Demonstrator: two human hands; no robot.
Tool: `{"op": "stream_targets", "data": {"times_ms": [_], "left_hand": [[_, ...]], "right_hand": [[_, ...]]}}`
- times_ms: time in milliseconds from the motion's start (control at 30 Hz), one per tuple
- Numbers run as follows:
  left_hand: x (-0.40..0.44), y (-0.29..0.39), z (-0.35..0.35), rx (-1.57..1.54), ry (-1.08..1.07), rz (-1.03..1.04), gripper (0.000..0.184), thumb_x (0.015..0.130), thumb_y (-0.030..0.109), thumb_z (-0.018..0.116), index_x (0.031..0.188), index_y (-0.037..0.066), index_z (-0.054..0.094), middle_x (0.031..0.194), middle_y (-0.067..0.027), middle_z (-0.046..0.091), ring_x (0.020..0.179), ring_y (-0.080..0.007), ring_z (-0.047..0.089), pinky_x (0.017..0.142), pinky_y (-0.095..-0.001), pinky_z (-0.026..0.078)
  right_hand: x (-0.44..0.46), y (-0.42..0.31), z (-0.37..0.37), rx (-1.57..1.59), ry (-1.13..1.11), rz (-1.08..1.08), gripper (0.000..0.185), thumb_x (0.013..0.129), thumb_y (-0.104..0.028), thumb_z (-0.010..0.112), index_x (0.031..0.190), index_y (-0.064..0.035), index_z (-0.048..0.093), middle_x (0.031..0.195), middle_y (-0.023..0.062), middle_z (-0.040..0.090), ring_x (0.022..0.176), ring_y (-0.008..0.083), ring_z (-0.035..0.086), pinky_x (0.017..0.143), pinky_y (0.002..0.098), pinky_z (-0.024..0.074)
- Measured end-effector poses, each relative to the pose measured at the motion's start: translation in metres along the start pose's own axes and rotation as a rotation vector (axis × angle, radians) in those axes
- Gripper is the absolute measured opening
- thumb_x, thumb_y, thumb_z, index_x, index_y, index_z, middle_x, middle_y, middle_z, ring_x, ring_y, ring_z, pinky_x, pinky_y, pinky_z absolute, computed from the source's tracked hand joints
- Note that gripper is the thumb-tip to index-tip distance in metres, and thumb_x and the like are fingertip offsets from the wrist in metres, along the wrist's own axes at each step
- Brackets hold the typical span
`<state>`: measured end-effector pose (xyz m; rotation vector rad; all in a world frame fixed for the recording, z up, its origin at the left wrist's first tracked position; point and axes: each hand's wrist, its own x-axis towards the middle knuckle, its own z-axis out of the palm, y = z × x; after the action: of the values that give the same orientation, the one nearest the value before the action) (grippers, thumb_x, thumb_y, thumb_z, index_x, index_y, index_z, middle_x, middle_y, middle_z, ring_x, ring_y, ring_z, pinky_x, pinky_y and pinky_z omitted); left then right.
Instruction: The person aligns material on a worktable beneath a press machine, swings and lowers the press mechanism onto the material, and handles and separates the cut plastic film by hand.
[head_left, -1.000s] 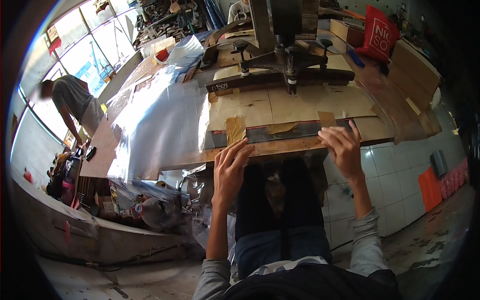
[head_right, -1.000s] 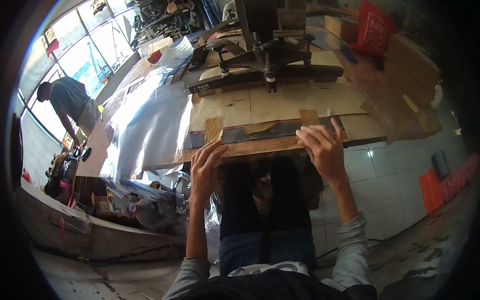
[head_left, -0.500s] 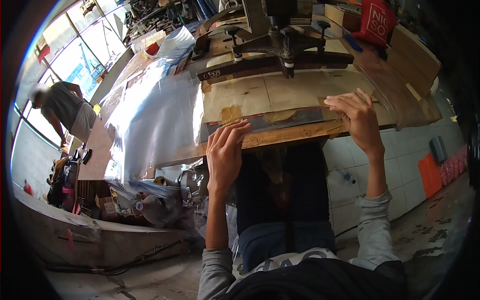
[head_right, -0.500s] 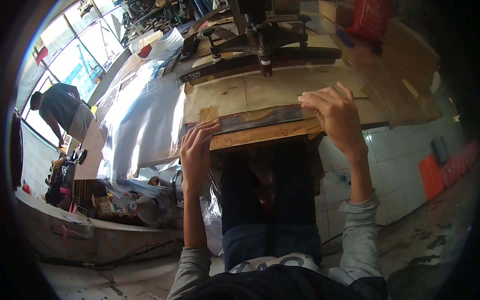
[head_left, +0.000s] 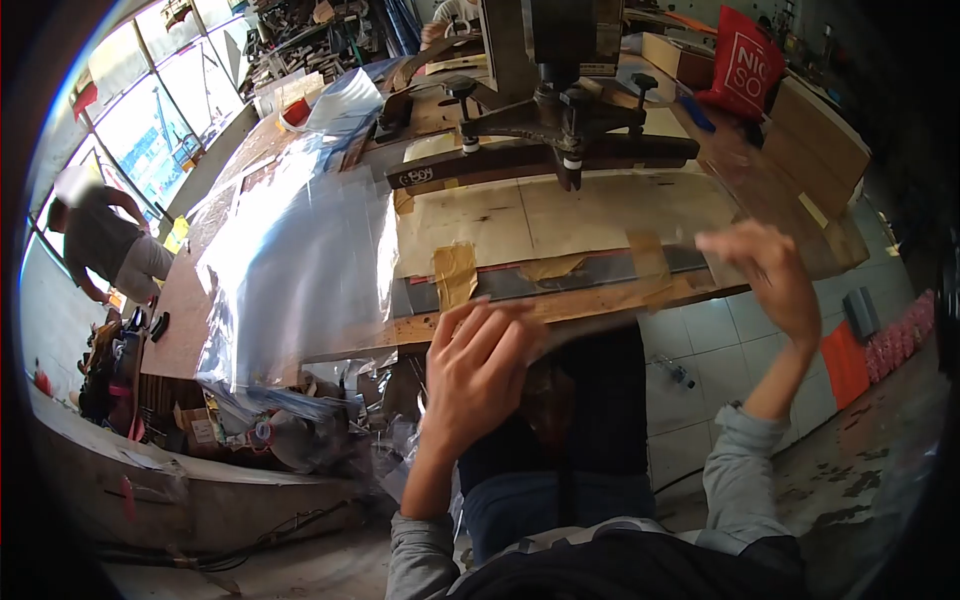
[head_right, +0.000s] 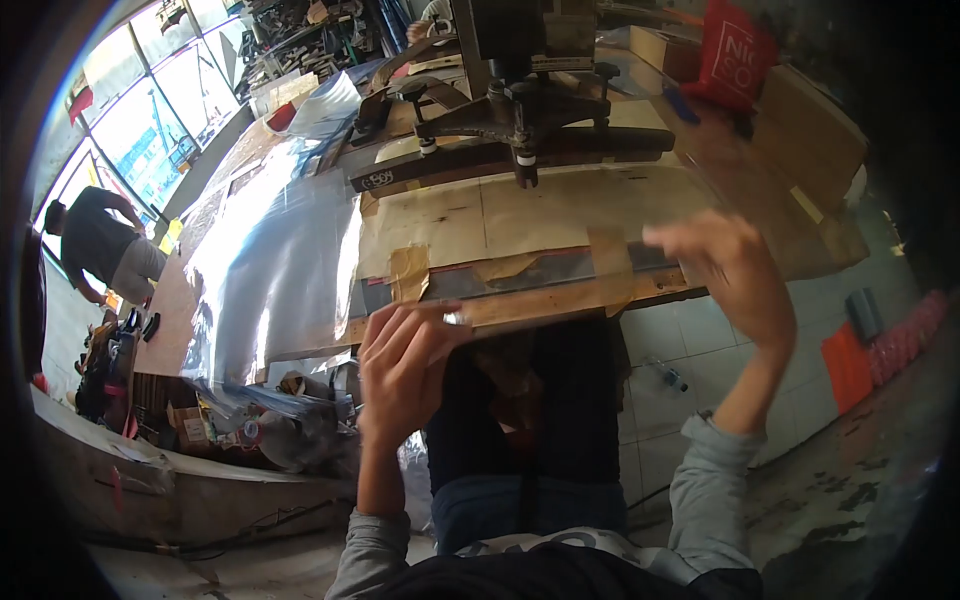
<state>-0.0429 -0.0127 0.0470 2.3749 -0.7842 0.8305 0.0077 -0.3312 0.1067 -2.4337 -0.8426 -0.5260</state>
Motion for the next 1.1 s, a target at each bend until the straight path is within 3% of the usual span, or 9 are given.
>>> {"op": "stream_targets", "data": {"times_ms": [67, 133, 233, 267, 367, 500, 600, 767, 1100], "left_hand": [[-0.010, -0.004, -0.027, -0.031, -0.218, 0.050, 0.018, 0.084, 0.013, 0.059, 0.100, 0.006, 0.064, 0.099, -0.0098, 0.067, 0.096, -0.0272, 0.062, 0.091, -0.0383, 0.042], [-0.013, -0.019, -0.055, -0.225, -0.550, 0.063, 0.037, 0.084, 0.036, 0.065, 0.106, 0.006, 0.060, 0.098, -0.0075, 0.065, 0.097, -0.0258, 0.062, 0.089, -0.0379, 0.046], [-0.001, -0.050, -0.060, -0.323, -0.782, -0.122, 0.059, 0.082, 0.051, 0.061, 0.120, 0.006, 0.056, 0.106, -0.0139, 0.065, 0.098, -0.0331, 0.062, 0.085, -0.0415, 0.050], [0.016, -0.056, -0.056, -0.246, -0.815, -0.234, 0.059, 0.084, 0.050, 0.061, 0.123, 0.005, 0.055, 0.107, -0.0146, 0.064, 0.101, -0.0333, 0.061, 0.087, -0.0408, 0.049], [0.047, -0.098, 0.013, 0.041, -0.509, -0.140, 0.053, 0.089, 0.038, 0.060, 0.129, 0.004, 0.050, 0.122, -0.0160, 0.056, 0.109, -0.0356, 0.056, 0.093, -0.0426, 0.045], [0.064, -0.132, 0.062, 0.184, -0.468, -0.195, 0.052, 0.089, 0.030, 0.061, 0.132, 0.004, 0.048, 0.132, -0.0159, 0.049, 0.115, -0.0361, 0.051, 0.098, -0.0424, 0.041], [0.069, -0.152, 0.070, 0.159, -0.427, -0.092, 0.054, 0.088, 0.026, 0.063, 0.134, 0.004, 0.046, 0.125, -0.0134, 0.052, 0.116, -0.0351, 0.049, 0.100, -0.0414, 0.039], [0.079, -0.149, 0.066, 0.008, -0.438, -0.102, 0.024, 0.082, 0.010, 0.063, 0.105, 0.013, 0.066, 0.093, -0.0065, 0.056, 0.101, -0.0244, 0.053, 0.090, -0.0392, 0.039], [0.069, -0.121, 0.059, 0.197, -0.356, 0.041, 0.016, 0.074, 0.010, 0.063, 0.090, 0.011, 0.063, 0.091, -0.0017, 0.057, 0.095, -0.0185, 0.057, 0.088, -0.0369, 0.038]], "right_hand": [[-0.015, -0.015, -0.025, 0.062, -0.283, -0.107, 0.036, 0.080, -0.030, 0.071, 0.108, -0.0073, 0.068, 0.105, 0.0066, 0.069, 0.093, 0.0225, 0.065, 0.087, 0.0303, 0.0474], [-0.017, -0.029, -0.047, 0.034, -0.596, -0.308, 0.050, 0.078, -0.042, 0.072, 0.113, -0.0064, 0.066, 0.114, 0.0080, 0.066, 0.100, 0.0236, 0.064, 0.088, 0.0306, 0.0483], [-0.008, 0.032, -0.026, 0.404, -0.688, -0.316, 0.066, 0.076, -0.055, 0.069, 0.119, -0.0065, 0.061, 0.121, 0.0111, 0.063, 0.106, 0.0272, 0.062, 0.093, 0.0357, 0.0471], [0.000, 0.043, -0.007, 0.411, -0.572, -0.087, 0.067, 0.076, -0.055, 0.068, 0.122, -0.0063, 0.059, 0.121, 0.0127, 0.061, 0.108, 0.0288, 0.060, 0.094, 0.0391, 0.0463], [0.026, 0.089, 0.070, 0.127, -0.172, 0.221, 0.062, 0.082, -0.048, 0.067, 0.125, -0.0057, 0.055, 0.128, 0.0157, 0.055, 0.117, 0.0325, 0.053, 0.099, 0.0445, 0.0406], [0.040, 0.139, 0.127, -0.147, -0.047, -0.010, 0.047, 0.084, -0.027, 0.064, 0.126, -0.0064, 0.055, 0.129, 0.0149, 0.051, 0.119, 0.0310, 0.050, 0.101, 0.0434, 0.0375], [0.046, 0.134, 0.126, -0.185, -0.038, -0.029, 0.045, 0.081, -0.016, 0.061, 0.125, -0.0071, 0.057, 0.121, 0.0121, 0.053, 0.114, 0.0285, 0.050, 0.097, 0.0426, 0.0372], [0.048, 0.124, 0.121, -0.184, -0.013, -0.065, 0.045, 0.074, -0.008, 0.063, 0.119, -0.0071, 0.060, 0.107, 0.0077, 0.051, 0.104, 0.0240, 0.049, 0.090, 0.0401, 0.0377], [0.034, 0.100, 0.101, -0.360, 0.030, -0.214, 0.014, 0.071, 0.001, 0.065, 0.084, -0.0048, 0.067, 0.085, 0.0033, 0.061, 0.084, 0.0220, 0.057, 0.083, 0.0389, 0.0422]]}}
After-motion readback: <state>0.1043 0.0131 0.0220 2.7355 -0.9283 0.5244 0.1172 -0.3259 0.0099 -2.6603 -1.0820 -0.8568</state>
